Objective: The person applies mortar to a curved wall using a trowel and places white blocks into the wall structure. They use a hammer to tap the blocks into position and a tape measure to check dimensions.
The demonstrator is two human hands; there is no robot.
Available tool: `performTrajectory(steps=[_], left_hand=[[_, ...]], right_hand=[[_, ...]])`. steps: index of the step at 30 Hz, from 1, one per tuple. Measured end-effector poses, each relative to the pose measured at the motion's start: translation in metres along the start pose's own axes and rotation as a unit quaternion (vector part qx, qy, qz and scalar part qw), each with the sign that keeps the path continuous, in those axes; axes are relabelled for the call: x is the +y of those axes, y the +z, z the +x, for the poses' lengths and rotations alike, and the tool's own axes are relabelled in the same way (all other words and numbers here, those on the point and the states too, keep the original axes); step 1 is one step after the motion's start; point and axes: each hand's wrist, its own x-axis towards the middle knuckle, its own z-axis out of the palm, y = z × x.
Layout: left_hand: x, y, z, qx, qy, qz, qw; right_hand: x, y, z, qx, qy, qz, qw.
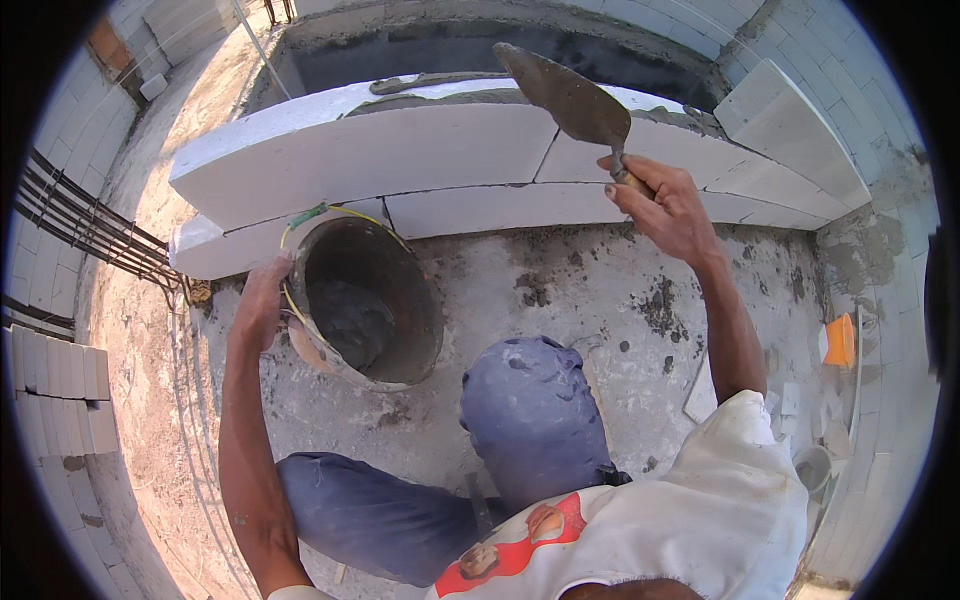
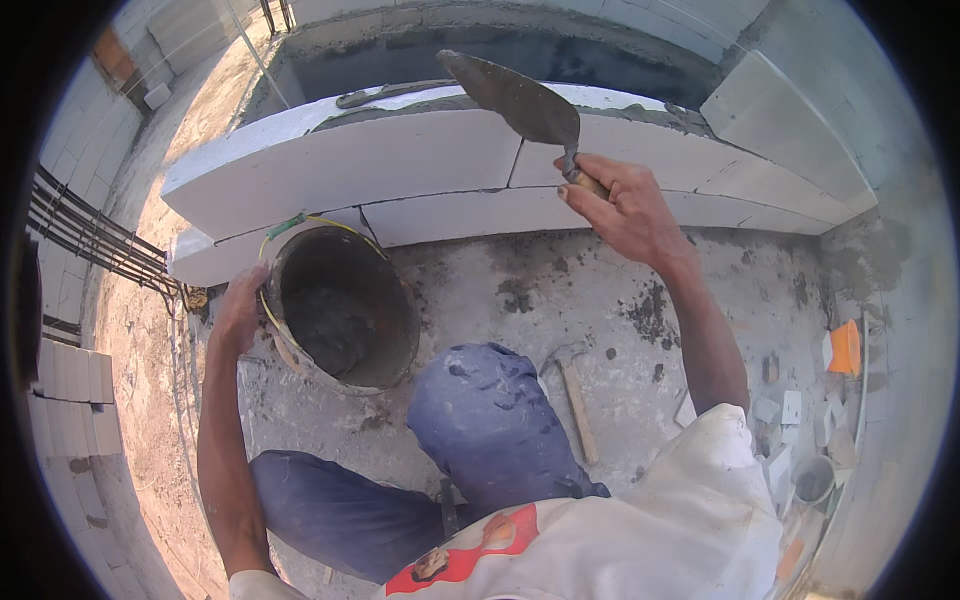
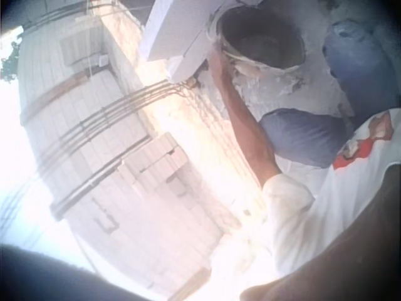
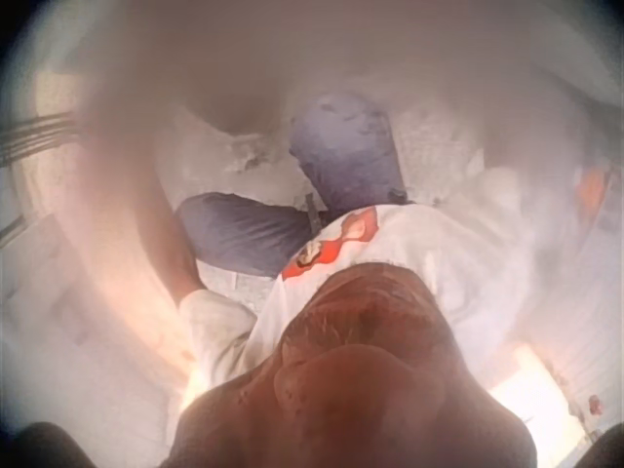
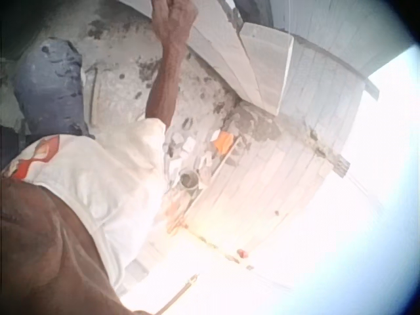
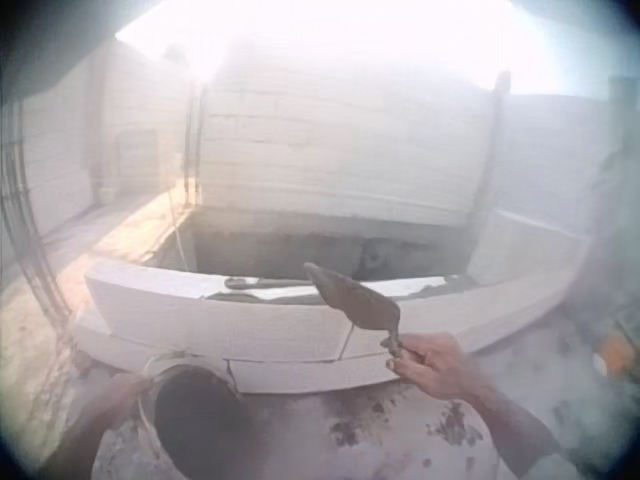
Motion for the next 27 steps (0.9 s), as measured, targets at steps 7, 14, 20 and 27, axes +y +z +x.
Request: performTrajectory(steps=[7,14,20,27], left_hand=[[0.004,0.005,0.005,-0.003,-0.013,0.005,1.000],[0.015,0.012,-0.012,0.025,-0.020,0.003,0.999],[0.012,0.020,-0.008,-0.003,0.026,0.009,1.000],[0.023,0.027,-0.021,0.024,-0.003,0.039,0.999]], right_hand=[[-0.012,-0.054,0.032,0.082,-0.044,-0.561,0.823],[0.047,-0.092,0.029,-0.005,0.056,-0.604,0.795],[0.115,-0.127,0.035,-0.006,0.117,-0.596,0.794],[0.033,-0.023,0.055,0.049,-0.088,-0.397,0.912]])
